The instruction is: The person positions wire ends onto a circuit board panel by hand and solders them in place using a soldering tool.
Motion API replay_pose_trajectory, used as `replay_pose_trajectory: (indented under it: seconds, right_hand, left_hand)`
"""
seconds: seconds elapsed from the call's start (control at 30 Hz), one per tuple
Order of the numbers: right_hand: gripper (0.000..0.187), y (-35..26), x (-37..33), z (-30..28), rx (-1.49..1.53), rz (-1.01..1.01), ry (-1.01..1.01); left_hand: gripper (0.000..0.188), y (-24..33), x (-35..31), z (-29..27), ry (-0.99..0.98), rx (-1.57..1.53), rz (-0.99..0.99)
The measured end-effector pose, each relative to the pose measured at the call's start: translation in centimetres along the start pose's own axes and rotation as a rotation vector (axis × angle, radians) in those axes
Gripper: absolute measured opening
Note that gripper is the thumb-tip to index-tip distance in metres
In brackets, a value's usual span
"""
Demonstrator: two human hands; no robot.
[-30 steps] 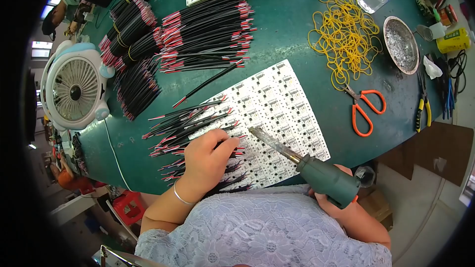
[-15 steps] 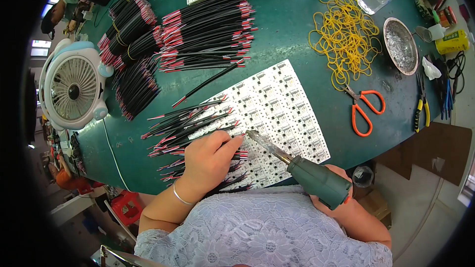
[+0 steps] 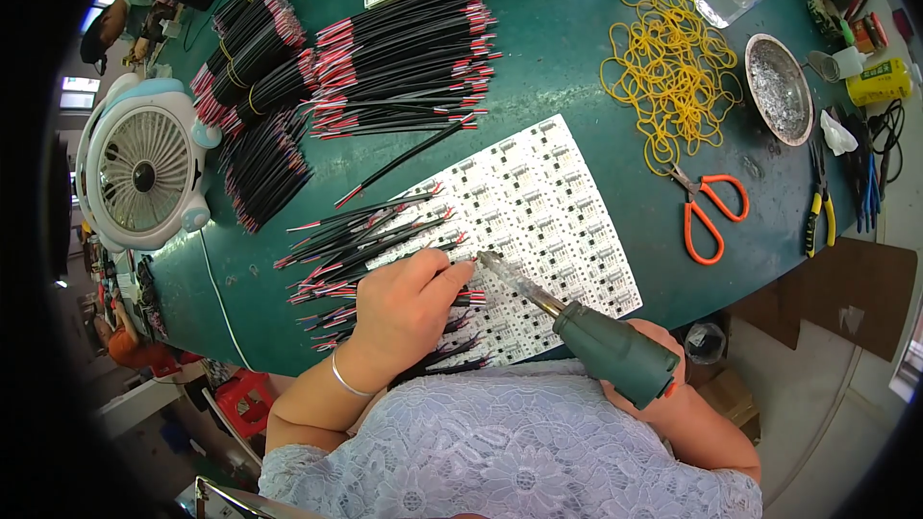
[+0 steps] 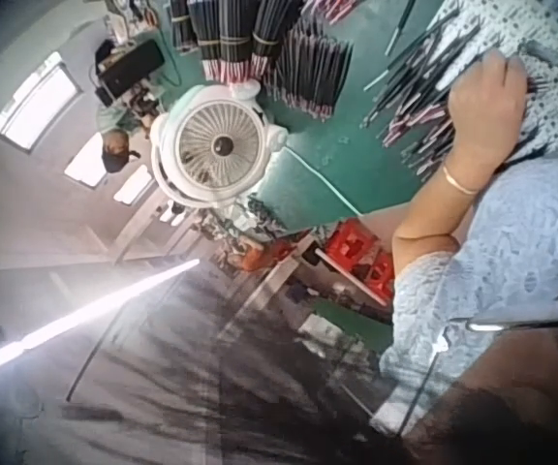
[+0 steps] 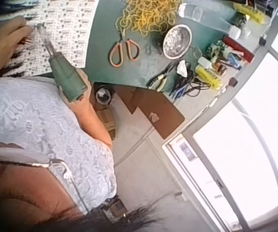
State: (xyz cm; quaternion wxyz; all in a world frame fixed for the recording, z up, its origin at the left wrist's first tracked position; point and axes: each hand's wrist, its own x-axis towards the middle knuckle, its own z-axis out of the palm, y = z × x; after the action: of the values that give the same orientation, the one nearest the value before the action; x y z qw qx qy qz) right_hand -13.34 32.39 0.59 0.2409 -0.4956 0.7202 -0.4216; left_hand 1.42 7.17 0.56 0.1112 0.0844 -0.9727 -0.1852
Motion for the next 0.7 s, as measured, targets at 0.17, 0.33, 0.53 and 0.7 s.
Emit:
replay_pose_trajectory:
  seconds: [0.17,0.33,0.53,0.7]
  right_hand:
    - [0.026,-0.1,-1.1,0.4,0.045,0.099,0.057]
    - [0.030,0.1,-1.3,0.4,0.125,0.140,0.033]
    - [0.025,-0.3,-1.2,0.6,0.122,0.162,0.059]
    - [0.023,-0.8,-1.4,0.1,0.162,0.286,0.011]
  left_hand:
    - [0.021,0.0,0.1,0.1,-0.004,0.002,0.001]
    - [0.026,-0.5,-0.1,0.2,0.008,-0.068,-0.011]
    - [0.028,-0.8,-0.2,0.4,0.019,-0.088,-0.001]
    - [0.026,-0.9,-0.2,0.5,0.031,-0.094,0.000]
